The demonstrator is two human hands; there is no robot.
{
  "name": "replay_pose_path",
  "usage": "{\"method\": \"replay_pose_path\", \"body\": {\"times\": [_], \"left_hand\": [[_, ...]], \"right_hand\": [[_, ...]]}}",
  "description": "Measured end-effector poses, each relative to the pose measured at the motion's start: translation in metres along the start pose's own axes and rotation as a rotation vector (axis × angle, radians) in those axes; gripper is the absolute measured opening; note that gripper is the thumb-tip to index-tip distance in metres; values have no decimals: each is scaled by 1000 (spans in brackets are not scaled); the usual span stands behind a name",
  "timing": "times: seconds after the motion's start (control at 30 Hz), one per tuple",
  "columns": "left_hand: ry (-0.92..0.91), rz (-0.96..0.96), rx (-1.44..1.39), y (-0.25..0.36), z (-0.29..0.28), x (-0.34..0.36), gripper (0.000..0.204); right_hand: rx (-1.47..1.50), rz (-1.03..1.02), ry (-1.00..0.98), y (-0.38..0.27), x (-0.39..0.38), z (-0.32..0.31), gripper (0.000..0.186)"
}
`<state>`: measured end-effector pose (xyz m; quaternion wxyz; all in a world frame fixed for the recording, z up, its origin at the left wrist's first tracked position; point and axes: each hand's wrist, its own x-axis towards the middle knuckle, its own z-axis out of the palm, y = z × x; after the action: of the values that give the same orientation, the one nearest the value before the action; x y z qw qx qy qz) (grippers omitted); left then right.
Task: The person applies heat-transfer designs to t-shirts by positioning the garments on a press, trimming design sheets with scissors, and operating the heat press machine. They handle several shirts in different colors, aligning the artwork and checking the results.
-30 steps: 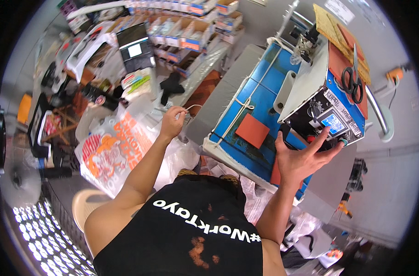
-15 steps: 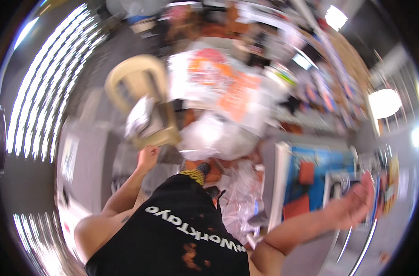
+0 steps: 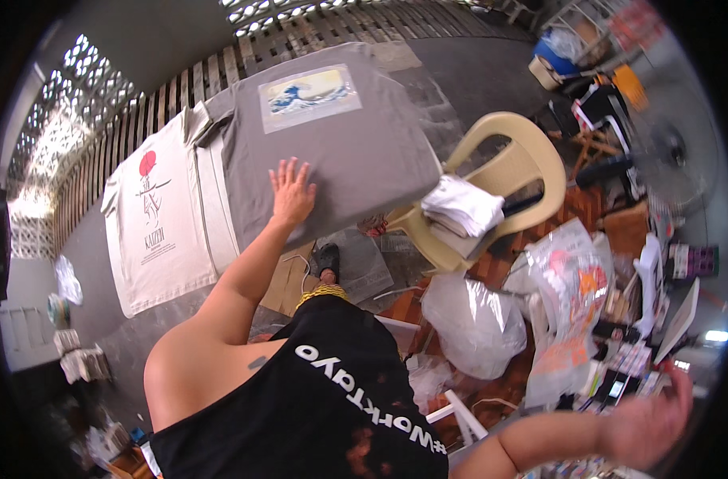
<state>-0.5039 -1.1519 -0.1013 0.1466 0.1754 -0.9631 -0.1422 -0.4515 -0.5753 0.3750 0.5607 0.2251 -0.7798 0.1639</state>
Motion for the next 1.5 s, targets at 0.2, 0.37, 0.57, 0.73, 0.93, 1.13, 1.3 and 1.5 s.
{"method": "replay_pose_path", "body": {"times": [0.2,0.37,0.57,0.73,0.93,1.13,1.3,1.5], "left_hand": [[-131,-160,97,-9,-15,-32,70],[-116,-203,-101,10,-32,-79,66],[90,-272,-38,-72,-40,-26,52],[112,-296,-6,-86,-30,-23,51],[81,-320,9,-83,-29,-21,50],[54,-320,15,-83,-28,-20,51],[50,-327,16,-82,-32,-18,51],[45,-317,14,-81,-31,-16,52]], "right_hand": [[662,71,-787,-227,-103,404,6],[784,-323,-1085,-330,-250,529,15],[738,-847,-950,-391,-283,588,20],[759,-874,-1014,-407,-287,603,20],[778,223,-1639,-406,-280,642,25],[854,580,-1815,-389,-292,680,21],[862,941,-1756,-373,-260,696,31],[767,1205,-1341,-287,-236,754,39]]}}
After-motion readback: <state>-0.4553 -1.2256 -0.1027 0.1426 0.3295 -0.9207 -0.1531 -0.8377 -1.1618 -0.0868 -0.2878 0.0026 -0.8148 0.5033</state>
